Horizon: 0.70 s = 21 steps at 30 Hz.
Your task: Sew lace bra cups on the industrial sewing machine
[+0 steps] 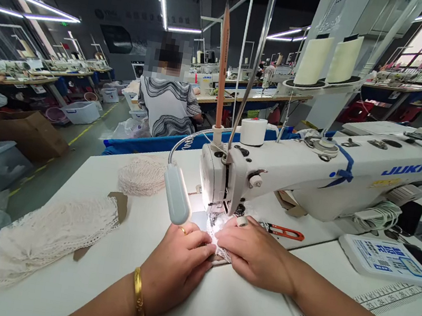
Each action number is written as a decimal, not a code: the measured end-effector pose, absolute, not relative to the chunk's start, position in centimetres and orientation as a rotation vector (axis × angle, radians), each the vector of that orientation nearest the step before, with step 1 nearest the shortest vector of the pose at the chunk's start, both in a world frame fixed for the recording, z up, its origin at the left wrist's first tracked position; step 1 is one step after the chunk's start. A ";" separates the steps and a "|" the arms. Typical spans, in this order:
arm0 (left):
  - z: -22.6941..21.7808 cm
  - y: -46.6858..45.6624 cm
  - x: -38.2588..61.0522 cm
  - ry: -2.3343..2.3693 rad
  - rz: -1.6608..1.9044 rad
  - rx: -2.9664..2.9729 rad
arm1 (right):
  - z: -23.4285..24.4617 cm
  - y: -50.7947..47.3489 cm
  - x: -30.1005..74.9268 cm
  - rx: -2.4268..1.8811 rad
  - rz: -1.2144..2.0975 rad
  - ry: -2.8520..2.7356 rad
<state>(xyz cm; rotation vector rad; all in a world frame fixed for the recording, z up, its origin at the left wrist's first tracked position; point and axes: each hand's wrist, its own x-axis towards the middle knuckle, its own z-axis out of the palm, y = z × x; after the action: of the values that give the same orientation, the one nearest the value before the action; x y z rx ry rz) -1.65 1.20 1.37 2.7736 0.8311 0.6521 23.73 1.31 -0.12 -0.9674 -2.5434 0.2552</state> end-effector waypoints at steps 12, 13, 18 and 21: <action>1.7 1.2 -1.2 0.844 0.694 2.793 | 0.1 1.5 23.6 -1.008 0.238 -2.563; 1.7 1.3 -1.2 0.852 0.699 2.800 | 0.1 1.6 23.5 -1.017 0.228 -2.555; 1.5 1.9 -1.0 0.885 0.703 2.843 | 0.0 1.8 23.3 -1.078 0.173 -2.514; 1.4 2.2 -1.0 0.880 0.713 2.858 | 0.0 1.7 23.3 -1.050 0.152 -2.523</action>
<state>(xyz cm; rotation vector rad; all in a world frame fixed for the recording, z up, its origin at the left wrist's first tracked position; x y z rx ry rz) -0.98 2.20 1.42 2.8581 0.8802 0.7126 23.34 1.73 -0.05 -1.0504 -2.5228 0.1519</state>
